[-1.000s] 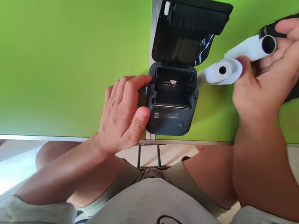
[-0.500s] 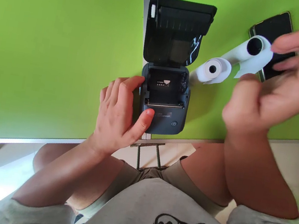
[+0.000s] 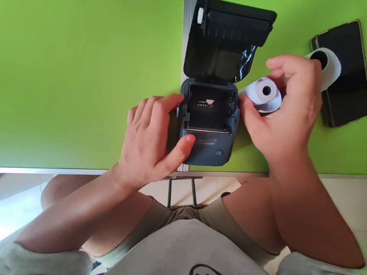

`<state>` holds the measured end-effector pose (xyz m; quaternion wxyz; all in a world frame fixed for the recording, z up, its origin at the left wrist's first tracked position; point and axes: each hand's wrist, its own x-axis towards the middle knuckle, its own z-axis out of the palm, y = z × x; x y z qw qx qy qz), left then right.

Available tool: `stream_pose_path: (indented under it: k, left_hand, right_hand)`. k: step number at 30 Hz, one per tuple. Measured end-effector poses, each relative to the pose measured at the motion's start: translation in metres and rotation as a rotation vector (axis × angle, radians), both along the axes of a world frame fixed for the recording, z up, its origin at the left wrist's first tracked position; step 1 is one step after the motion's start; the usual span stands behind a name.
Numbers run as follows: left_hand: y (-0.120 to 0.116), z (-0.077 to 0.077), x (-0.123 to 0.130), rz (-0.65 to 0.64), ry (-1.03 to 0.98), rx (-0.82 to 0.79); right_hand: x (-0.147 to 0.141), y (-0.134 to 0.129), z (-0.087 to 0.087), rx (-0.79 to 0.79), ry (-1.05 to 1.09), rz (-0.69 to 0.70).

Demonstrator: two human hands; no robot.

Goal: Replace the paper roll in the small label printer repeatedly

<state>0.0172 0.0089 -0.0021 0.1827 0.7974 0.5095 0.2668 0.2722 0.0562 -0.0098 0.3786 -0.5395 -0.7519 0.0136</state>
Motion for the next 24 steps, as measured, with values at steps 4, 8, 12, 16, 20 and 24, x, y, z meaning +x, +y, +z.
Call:
stream_pose_path:
  k: [4,8,12,16,20,24]
  left_hand:
    - [0.0001,0.0008,0.0003,0.001,0.008,-0.004]
    - [0.0005,0.002,-0.0001,-0.011,0.021,-0.017]
    - [0.0001,0.0024,0.0003,-0.007,0.019,-0.038]
    - [-0.0005,0.0029,-0.0002,-0.002,-0.011,-0.076]
    - [-0.0004,0.0031,-0.001,-0.005,-0.031,-0.085]
    - [-0.0002,0.0039,-0.0007,-0.002,-0.026,-0.089]
  right_hand:
    - [0.0023,0.0007,0.0008,-0.087,-0.069,-0.064]
    - [0.0013,-0.001,0.0036,-0.181,-0.087,-0.115]
    - [0.0009,-0.0019,0.0045,-0.195,-0.102,-0.115]
    - [0.0054,0.0018,0.0002,-0.038,-0.074,0.048]
    - [0.0074,0.0044,-0.0037,-0.049,0.038,0.119]
    - [0.0056,0.0035,-0.0034,-0.061,0.005,0.136]
